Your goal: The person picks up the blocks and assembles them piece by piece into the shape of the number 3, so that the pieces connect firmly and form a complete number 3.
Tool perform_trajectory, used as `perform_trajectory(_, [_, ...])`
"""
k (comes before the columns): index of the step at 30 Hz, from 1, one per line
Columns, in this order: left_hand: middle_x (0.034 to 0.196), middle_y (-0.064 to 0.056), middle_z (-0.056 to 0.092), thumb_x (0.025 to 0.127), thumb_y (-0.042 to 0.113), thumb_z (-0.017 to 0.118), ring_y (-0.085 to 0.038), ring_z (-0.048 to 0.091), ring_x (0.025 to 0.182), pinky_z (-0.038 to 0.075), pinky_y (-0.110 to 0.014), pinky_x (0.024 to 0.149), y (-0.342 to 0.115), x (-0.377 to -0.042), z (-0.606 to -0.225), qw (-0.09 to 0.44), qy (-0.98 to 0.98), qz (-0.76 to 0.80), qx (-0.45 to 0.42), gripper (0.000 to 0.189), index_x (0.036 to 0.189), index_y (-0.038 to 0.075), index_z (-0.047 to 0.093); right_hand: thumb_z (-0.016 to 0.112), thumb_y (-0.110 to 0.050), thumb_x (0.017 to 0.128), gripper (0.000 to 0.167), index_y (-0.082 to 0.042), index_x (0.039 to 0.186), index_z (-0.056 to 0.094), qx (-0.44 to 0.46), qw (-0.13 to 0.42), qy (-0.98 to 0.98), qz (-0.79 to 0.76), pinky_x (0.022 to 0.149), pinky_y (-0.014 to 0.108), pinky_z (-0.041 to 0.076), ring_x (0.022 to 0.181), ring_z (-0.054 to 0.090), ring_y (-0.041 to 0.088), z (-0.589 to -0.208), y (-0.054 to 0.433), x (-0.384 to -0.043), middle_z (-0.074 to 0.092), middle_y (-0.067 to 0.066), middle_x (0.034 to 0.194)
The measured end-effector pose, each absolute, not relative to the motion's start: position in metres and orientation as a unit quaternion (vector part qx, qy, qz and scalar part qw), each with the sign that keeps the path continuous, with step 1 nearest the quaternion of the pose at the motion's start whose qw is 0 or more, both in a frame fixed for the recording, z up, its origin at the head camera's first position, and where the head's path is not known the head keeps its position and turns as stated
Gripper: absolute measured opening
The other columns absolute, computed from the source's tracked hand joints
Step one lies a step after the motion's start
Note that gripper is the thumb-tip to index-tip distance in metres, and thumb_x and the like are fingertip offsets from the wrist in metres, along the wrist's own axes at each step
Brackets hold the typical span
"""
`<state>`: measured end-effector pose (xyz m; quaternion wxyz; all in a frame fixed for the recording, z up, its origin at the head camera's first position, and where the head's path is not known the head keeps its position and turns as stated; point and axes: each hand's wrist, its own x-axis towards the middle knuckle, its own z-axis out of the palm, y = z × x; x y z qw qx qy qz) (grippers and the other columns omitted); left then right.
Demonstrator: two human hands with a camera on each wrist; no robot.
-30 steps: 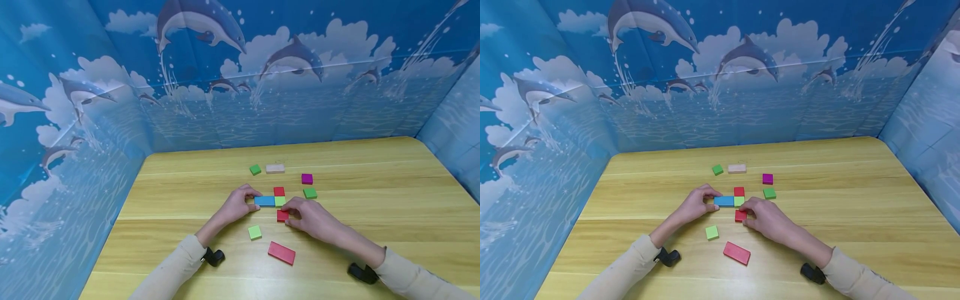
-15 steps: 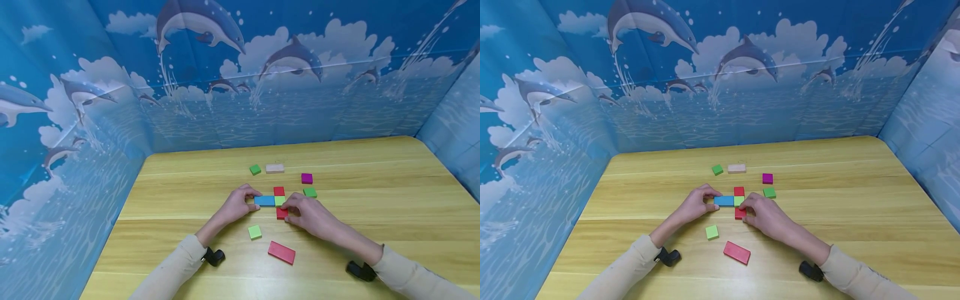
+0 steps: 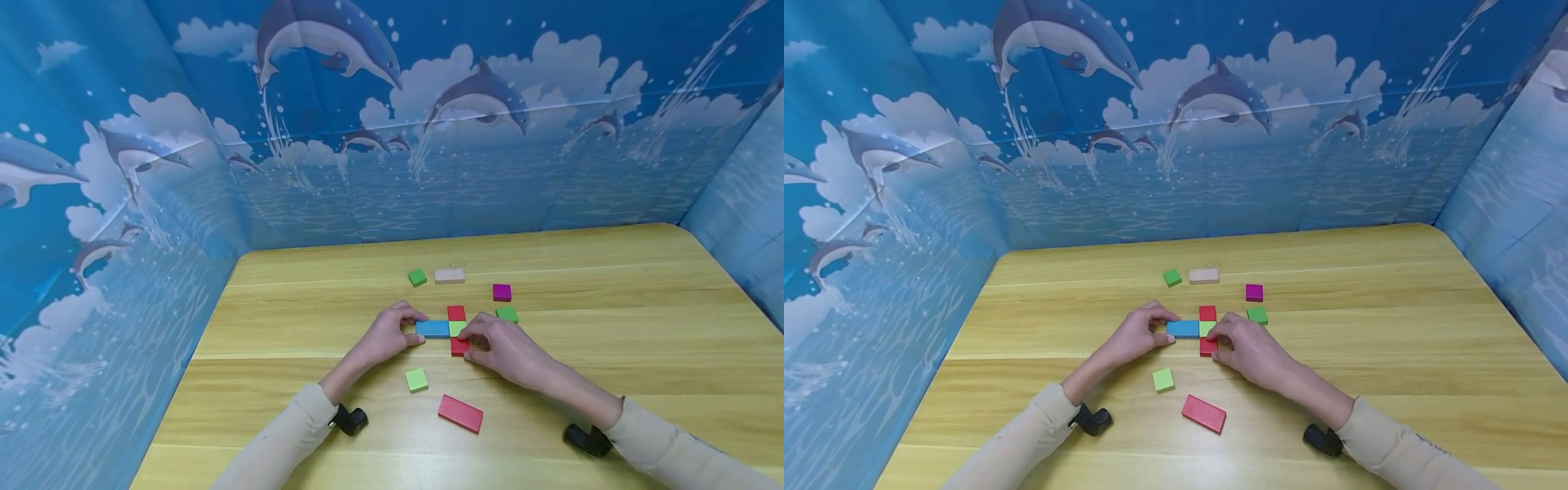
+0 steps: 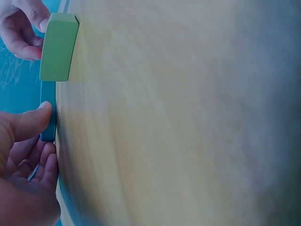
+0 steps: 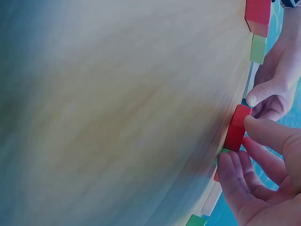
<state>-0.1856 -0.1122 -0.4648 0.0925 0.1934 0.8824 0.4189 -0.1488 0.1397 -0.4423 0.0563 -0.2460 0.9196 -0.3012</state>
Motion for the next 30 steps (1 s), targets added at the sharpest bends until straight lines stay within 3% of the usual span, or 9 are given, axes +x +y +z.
perform_trajectory(21, [0.099,0.006,0.059,0.084,0.008,0.078,-0.013,0.055,0.094,0.047,-0.027,0.086,-0.111,-0.185,-0.465,0.092,0.884,0.415,0.192,0.029,0.113,0.009,0.073,0.081,-0.015,0.082,0.029,-0.012,0.110,0.073,-0.238,0.062,0.912,-0.327,0.072,0.028,0.050,0.084,0.054,0.013,-0.438,0.144,-0.143,0.061,-0.005,0.099])
perform_trajectory(30, [0.099,0.006,0.059,0.084,0.008,0.078,-0.013,0.055,0.095,0.047,-0.028,0.086,-0.112,-0.185,-0.464,0.090,0.885,0.413,0.192,0.029,0.113,0.009,0.073,0.079,-0.017,0.084,0.027,-0.020,0.111,0.073,-0.237,0.076,0.912,-0.325,0.080,0.033,0.051,0.090,0.056,0.013,-0.430,0.144,-0.129,0.063,-0.009,0.102])
